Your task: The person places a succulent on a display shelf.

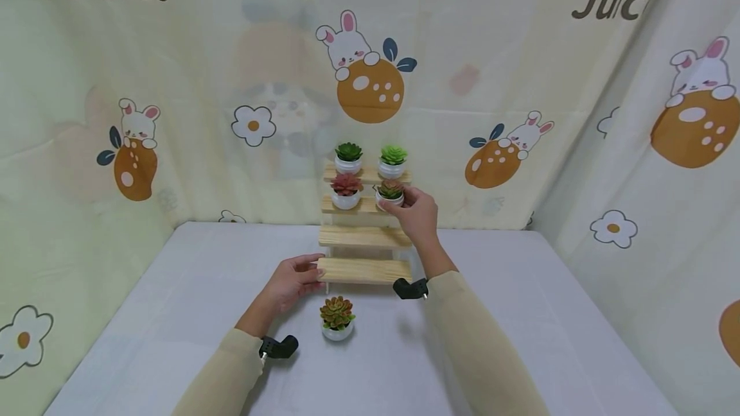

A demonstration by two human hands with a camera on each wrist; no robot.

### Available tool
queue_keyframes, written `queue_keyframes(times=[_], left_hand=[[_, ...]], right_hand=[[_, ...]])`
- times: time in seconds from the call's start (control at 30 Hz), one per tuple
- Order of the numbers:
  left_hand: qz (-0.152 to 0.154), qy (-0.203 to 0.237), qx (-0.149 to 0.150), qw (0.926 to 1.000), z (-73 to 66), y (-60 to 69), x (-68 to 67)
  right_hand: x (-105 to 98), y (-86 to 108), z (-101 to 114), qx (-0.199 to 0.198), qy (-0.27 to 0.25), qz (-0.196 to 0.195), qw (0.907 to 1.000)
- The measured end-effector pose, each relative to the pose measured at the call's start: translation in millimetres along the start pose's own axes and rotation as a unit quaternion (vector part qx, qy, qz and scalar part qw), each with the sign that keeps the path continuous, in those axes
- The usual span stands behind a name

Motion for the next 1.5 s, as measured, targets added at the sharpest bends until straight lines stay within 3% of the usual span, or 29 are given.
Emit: queue_keyframes(times=[0.37,0.57,0.8,0.9,1.03,1.2,1.33,1.5], left_hand=[[-0.003,0.000,-0.003,1.0000,0.3,-0.7,0.3],[-0.001,0.002,-0.002,1.0000,-1.0,-0.2,0.9],[-0.004,-0.003,-0.007,1.0000,0.4,-1.0,0.3],[-0.006,-0.002,-0.007,1.0000,0.2,-1.0,-0.1],[-0.005,-0.004,-0.005,1.0000,0.0,-0.3,-0.7],[-0.001,0.000,-0.004,1.0000,0.4,0.3,-0.1],[0.005,0.000,0.004,1.0000,-0.7,1.2,1.2],[0.007,-0.003,0.007,0.9999,-1.1,0.7,0.5]], right_hand=[[-1.3,-1.2,-1.9,0.010,0.021,0.018,0.9996],[-6.9,4.9,-4.9,0.030,-0.016,-0.003,0.9994],[-32.2,38.7,2.1,-0.007,-0.066,-0.090,0.9937],[-36.1,62.1,0.4,-0.008,-0.081,-0.096,0.9920],[-28.8,94.7,-11.8,0.018,-0.095,-0.054,0.9939],[-9.6,140.4,-26.7,0.056,-0.073,0.050,0.9945],[8.0,175.1,-31.0,0.070,-0.066,0.154,0.9833],[28.1,203.9,-36.6,0.076,-0.053,0.264,0.9601]])
Point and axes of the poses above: each hand's wrist, its own y-axis away from the middle knuckle, its own x-axis out of the palm, z = x × y, the point moved 10 cm from there along -y, towards the middle knuckle, and after that the axes turned 14 degrees about -z, right-handed, at the moved point
